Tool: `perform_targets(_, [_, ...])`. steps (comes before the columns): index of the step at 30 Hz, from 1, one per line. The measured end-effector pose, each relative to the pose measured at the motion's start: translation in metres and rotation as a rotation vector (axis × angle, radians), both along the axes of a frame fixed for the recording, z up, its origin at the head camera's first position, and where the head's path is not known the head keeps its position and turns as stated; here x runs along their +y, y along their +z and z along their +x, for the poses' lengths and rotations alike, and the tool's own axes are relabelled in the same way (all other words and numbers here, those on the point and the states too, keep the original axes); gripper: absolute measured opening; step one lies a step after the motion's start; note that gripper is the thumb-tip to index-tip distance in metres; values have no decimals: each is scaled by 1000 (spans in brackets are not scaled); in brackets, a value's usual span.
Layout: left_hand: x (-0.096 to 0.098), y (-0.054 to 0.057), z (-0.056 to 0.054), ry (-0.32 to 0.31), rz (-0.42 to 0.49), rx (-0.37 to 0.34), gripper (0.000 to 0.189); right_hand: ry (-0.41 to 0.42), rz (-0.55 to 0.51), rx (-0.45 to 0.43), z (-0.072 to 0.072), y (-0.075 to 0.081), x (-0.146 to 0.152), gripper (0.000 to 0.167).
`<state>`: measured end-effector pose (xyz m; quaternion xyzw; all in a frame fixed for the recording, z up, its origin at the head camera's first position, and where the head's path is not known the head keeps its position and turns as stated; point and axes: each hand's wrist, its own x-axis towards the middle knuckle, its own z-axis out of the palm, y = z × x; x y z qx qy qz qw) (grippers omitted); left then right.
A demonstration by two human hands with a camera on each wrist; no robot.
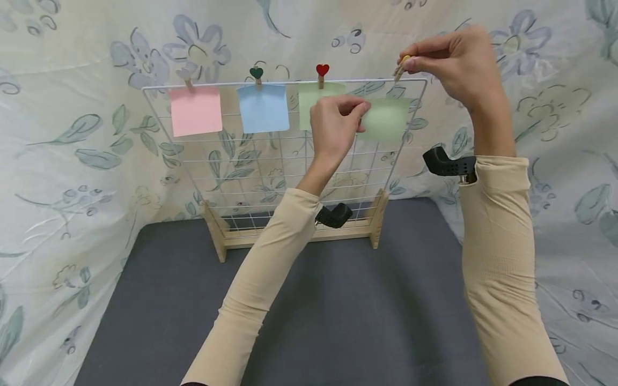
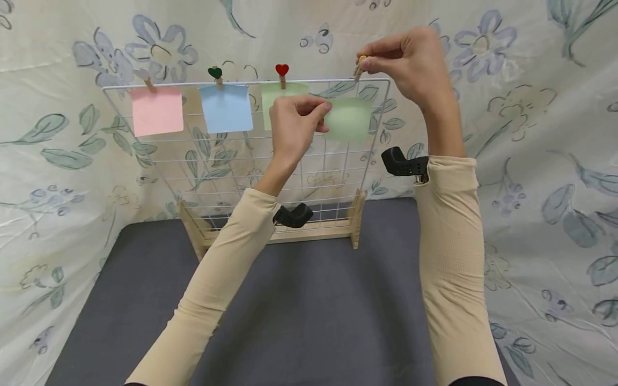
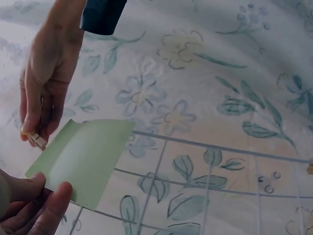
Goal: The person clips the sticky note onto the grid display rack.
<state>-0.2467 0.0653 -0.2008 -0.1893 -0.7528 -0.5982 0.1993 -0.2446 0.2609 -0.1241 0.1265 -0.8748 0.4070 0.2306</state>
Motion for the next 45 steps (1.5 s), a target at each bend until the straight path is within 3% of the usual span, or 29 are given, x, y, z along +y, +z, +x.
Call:
perform_targets(7, [0,13,-8,34,26,-32,12,15,73,-103,-13,11,-10,34])
perform_targets(14, [3,14,-11,25,13,-68,14,37,72,-143,-20,11,-13,31])
perform_targets(18, [3,14,-13,70,21,-66,13,36,72,-183,-22,9,-13,32])
perform_targets(22, [3,14,-15,99,54,-77,14,43,70,-173,-22,8,-14,33])
perform_targets(29, [5,11,-15,73,103,-117,14,37,83,-164,-23,4,-12,35])
perform_targets(39, [9,10,-17,55,172,-87,14,39,93,-166,-26,2,-10,36])
perform_targets(45, [8,7,-22,42,188,-77,15,0,120,-160,-24,0,-14,38])
